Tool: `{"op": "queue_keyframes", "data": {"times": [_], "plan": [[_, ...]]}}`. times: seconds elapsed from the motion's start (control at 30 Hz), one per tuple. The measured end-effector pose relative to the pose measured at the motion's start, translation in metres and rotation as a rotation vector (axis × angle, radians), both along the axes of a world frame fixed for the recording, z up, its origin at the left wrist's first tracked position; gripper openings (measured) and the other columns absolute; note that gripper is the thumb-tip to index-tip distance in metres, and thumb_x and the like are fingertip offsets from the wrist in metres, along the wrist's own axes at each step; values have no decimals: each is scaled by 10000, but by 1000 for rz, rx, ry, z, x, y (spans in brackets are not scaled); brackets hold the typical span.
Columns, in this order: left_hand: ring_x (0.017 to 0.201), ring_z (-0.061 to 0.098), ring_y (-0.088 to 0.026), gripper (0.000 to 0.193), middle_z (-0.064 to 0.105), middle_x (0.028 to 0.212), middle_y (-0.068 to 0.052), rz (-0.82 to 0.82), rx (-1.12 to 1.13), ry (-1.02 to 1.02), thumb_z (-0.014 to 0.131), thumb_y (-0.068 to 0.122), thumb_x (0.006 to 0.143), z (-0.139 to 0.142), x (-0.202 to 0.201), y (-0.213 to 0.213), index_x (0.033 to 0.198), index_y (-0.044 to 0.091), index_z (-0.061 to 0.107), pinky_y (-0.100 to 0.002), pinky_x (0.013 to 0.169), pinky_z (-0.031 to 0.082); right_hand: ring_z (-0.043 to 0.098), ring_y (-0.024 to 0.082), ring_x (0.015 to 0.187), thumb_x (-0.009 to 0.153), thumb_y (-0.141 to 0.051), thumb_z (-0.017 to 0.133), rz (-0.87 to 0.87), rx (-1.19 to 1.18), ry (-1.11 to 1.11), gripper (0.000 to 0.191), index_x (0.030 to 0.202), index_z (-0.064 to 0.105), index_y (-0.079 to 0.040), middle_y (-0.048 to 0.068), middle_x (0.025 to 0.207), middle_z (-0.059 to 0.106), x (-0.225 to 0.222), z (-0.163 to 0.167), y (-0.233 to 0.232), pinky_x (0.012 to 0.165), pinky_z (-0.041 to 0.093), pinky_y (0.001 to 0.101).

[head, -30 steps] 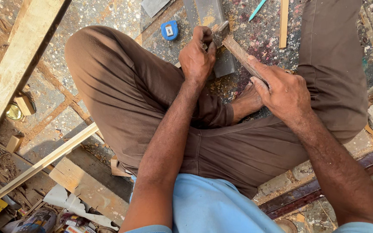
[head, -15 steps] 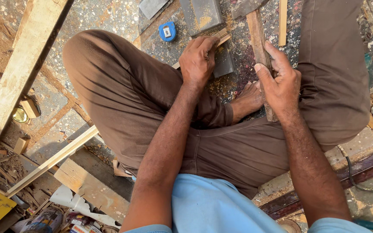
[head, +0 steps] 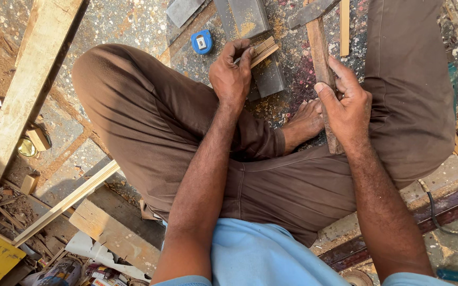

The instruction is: The person drills holes into wood blocks with a power drill and strikes a metal tool with a hammer while holding the wood by hand.

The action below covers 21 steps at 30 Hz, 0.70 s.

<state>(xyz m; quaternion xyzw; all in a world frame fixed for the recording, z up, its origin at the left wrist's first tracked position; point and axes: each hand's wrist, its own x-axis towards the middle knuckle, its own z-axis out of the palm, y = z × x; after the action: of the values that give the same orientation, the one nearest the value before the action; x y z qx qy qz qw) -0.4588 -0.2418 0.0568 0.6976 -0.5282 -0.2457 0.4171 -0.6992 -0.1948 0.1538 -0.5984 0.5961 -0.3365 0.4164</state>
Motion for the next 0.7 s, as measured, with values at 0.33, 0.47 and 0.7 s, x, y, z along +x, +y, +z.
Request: {"op": "queue_keyframes", "data": {"times": [0.33,0.47,0.7], "plan": [[786,784,-98,140,815,962,6,-85,13,-80,776,256,942,-3,-11,-13,1055,174,765,-285,653,626,711,209,1213,1062,3,702,42,-40,1,512,1540,519,3,214,1370,705,3,-6,1,969,614,305],[760,778,-87,132,817,957,18,-99,-27,-100,774,263,945,-3,-13,-12,1049,182,766,-274,625,616,725,181,1096,1038,-29,704,-22,84,19,522,1529,527,-18,195,1262,749,3,-8,1,878,600,282],[655,744,-71,135,813,882,26,-87,-19,-134,785,265,933,-4,-15,-13,1042,185,782,-272,532,578,719,223,1196,1064,-27,691,31,6,16,506,1534,508,4,224,1365,695,2,-10,0,924,636,310]]}}
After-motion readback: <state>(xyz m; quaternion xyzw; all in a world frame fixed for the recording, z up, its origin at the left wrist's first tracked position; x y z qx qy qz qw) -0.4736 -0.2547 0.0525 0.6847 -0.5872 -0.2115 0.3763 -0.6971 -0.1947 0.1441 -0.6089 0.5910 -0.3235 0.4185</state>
